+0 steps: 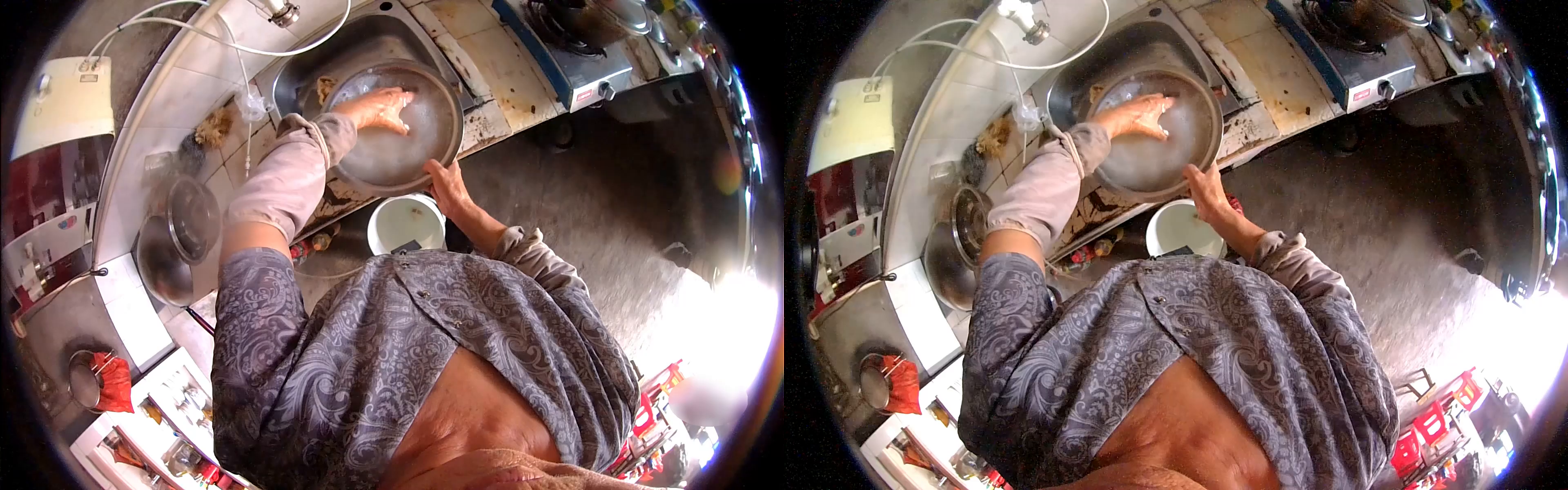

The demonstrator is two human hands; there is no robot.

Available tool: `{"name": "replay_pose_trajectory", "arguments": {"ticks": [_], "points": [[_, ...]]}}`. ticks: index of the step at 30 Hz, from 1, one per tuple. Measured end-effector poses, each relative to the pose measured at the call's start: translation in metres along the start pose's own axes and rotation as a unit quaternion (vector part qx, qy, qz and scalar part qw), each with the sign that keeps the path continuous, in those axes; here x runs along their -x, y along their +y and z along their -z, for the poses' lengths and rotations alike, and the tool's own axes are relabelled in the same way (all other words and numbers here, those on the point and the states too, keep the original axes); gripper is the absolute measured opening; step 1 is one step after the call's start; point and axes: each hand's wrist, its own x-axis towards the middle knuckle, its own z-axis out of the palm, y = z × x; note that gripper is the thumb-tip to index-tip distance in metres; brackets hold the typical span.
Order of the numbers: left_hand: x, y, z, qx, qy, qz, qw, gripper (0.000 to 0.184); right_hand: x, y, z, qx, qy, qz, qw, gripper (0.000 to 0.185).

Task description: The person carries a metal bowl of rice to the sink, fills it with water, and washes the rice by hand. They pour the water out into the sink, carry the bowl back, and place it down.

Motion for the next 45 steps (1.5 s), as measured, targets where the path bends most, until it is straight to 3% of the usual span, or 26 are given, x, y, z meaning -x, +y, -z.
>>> {"name": "replay_pose_trajectory", "arguments": {"ticks": [1,2,5,6,9,12,15,16,19,20,23,25,26,28,30,32,35,36,39,40,43,45], "points": [[-0.001,0.002,-0.001,0.003,-0.015,0.013,1.000,0.078,0.001,-0.002,-0.003,-0.002,0.006,0.003,1.000,0.045],[0.001,-0.008,-0.017,-0.013,0.101,-0.074,0.992,0.066,0.001,-0.003,-0.003,0.004,0.010,-0.005,1.000,0.045],[-0.005,0.004,-0.010,0.074,0.021,-0.017,0.997,0.048,0.003,-0.005,-0.003,0.020,0.022,-0.022,0.999,0.043],[0.000,0.010,-0.012,0.127,0.081,-0.018,0.988,0.035,0.005,-0.007,-0.004,0.022,0.022,-0.024,0.999,0.042],[0.004,-0.004,-0.028,0.165,0.184,-0.082,0.965,0.034,0.005,-0.012,-0.001,0.075,0.017,-0.051,0.996,0.039],[0.024,0.021,-0.009,0.169,0.190,-0.003,0.967,0.030,0.011,-0.017,-0.004,0.069,-0.010,-0.035,0.997,0.036],[0.037,0.028,-0.004,0.189,0.192,0.159,0.950,0.030,0.010,-0.012,-0.007,0.034,0.003,-0.006,0.999,0.034],[0.045,0.032,0.001,0.141,0.173,0.154,0.963,0.032,0.011,-0.012,-0.008,0.028,0.011,-0.005,1.000,0.031],[0.057,-0.007,-0.026,0.002,0.329,-0.080,0.941,0.025,0.016,-0.016,-0.013,0.024,0.030,-0.005,0.999,0.029],[0.048,-0.032,-0.043,-0.122,0.344,-0.127,0.922,0.028,0.017,-0.018,-0.014,0.026,0.035,-0.005,0.999,0.029],[0.078,-0.036,-0.016,0.170,0.190,-0.008,0.967,0.029,0.012,-0.015,-0.009,0.038,0.018,-0.020,0.999,0.029],[0.103,-0.028,-0.001,0.396,0.135,-0.127,0.899,0.037,0.016,-0.017,-0.013,0.030,0.032,-0.012,0.999,0.029],[0.106,-0.038,0.005,0.361,0.068,-0.093,0.925,0.047,0.019,-0.020,-0.014,0.025,0.039,-0.008,0.999,0.028],[0.097,-0.036,0.011,0.456,0.004,0.069,0.887,0.067,0.021,-0.024,-0.014,0.052,0.040,-0.034,0.997,0.028],[0.074,-0.061,-0.020,0.447,0.037,0.055,0.892,0.075,0.012,-0.019,-0.007,0.055,0.018,-0.034,0.998,0.033],[0.071,-0.020,-0.002,0.569,0.070,0.150,0.806,0.087,-0.001,-0.002,0.003,0.036,-0.026,-0.010,0.999,0.044],[0.049,-0.023,-0.015,0.538,0.098,0.236,0.803,0.069,0.001,-0.004,0.000,0.023,0.001,-0.021,1.000,0.045],[0.044,-0.020,-0.023,0.551,0.185,0.246,0.775,0.062,-0.001,-0.001,0.002,0.028,-0.005,-0.022,0.999,0.046],[0.039,-0.018,-0.023,0.759,0.034,0.113,0.641,0.056,-0.006,0.005,0.007,0.033,-0.012,-0.020,0.999,0.048],[0.038,-0.008,-0.018,0.774,0.047,0.120,0.620,0.033,-0.004,0.002,0.004,0.030,-0.007,-0.017,0.999,0.049],[0.029,-0.016,-0.037,0.820,0.087,0.081,0.560,0.032,-0.002,0.002,0.002,0.001,-0.009,-0.018,1.000,0.050],[0.020,-0.020,-0.046,0.821,0.120,0.066,0.554,0.024,-0.002,0.002,0.005,0.007,-0.007,-0.022,1.000,0.050]]}}
